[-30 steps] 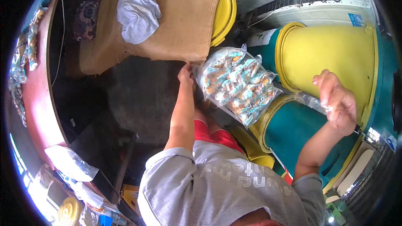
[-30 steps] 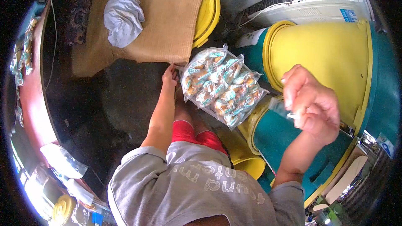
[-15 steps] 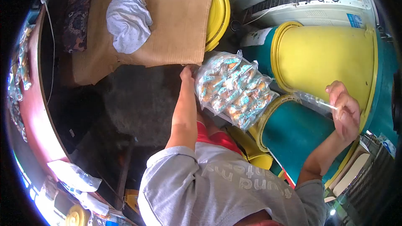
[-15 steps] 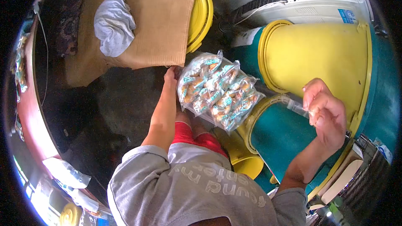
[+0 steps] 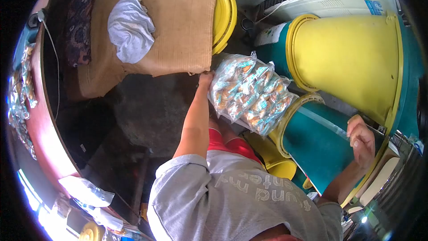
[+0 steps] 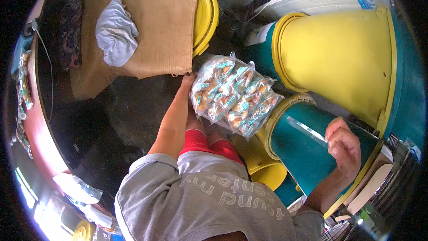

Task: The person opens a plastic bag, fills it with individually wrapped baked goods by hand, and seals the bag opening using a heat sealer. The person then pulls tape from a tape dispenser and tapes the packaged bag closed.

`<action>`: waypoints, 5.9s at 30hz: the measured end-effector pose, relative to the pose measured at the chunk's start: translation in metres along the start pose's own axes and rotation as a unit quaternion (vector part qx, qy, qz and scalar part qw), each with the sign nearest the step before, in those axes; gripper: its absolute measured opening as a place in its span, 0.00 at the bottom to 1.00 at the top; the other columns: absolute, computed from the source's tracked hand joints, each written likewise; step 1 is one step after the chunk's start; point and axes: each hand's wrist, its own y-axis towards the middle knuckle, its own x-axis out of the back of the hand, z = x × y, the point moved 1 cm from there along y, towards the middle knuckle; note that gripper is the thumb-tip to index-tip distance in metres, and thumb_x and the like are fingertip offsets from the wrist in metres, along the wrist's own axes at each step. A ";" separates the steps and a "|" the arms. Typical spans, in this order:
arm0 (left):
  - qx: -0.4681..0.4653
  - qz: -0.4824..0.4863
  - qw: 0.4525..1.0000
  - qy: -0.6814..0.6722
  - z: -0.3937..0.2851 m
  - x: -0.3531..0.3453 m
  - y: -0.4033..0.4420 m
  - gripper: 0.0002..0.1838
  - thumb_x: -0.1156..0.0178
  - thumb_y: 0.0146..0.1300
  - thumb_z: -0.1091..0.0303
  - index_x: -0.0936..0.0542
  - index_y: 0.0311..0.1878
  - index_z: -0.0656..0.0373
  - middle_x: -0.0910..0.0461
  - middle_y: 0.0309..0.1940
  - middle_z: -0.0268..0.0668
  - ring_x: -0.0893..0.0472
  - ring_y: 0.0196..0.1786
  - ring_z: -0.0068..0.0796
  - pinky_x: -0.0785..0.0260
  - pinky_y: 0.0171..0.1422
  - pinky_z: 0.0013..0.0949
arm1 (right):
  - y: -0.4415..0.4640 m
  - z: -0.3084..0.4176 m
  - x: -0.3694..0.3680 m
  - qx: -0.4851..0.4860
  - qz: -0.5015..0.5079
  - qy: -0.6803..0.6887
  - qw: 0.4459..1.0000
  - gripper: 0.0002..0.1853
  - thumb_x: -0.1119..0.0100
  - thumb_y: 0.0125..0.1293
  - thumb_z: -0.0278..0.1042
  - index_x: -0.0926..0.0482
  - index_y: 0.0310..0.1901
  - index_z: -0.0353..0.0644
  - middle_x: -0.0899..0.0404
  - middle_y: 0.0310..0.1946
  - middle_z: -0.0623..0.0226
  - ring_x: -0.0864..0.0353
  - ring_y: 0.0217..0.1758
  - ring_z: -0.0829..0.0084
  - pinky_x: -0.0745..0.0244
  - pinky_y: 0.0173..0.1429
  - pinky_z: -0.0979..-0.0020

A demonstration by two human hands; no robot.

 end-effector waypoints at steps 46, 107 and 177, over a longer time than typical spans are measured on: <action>-0.637 0.442 0.245 0.583 -0.110 -0.171 -0.212 0.06 0.42 0.44 0.69 0.20 0.27 0.46 0.26 0.33 0.24 0.32 0.55 0.23 0.58 0.69 0.51 | -0.078 -0.333 -0.117 -0.249 -0.181 -0.322 0.895 0.11 0.46 0.45 0.22 0.27 0.34 0.31 0.31 0.39 0.55 0.36 0.48 0.56 0.35 0.53 0.65; -0.502 0.114 0.543 0.663 -0.104 -0.036 -0.215 0.39 0.57 0.58 0.38 0.49 0.68 0.49 0.55 0.69 0.43 0.59 0.71 0.46 0.70 0.71 0.53 | 0.038 -0.459 -0.266 -0.303 -0.130 0.665 0.670 0.41 0.71 0.61 0.70 0.37 0.60 0.39 0.33 0.56 0.56 0.29 0.54 0.62 0.33 0.56 0.59; -0.322 -0.568 0.470 -0.594 0.300 0.574 -0.708 0.27 0.53 0.60 0.42 0.25 0.45 0.58 0.21 0.41 0.36 0.22 0.40 0.31 0.31 0.44 0.32 | -0.207 0.187 -0.563 0.303 0.774 -0.069 0.552 0.06 0.40 0.49 0.22 0.18 0.30 0.43 0.29 0.49 0.66 0.37 0.58 0.69 0.44 0.61 0.65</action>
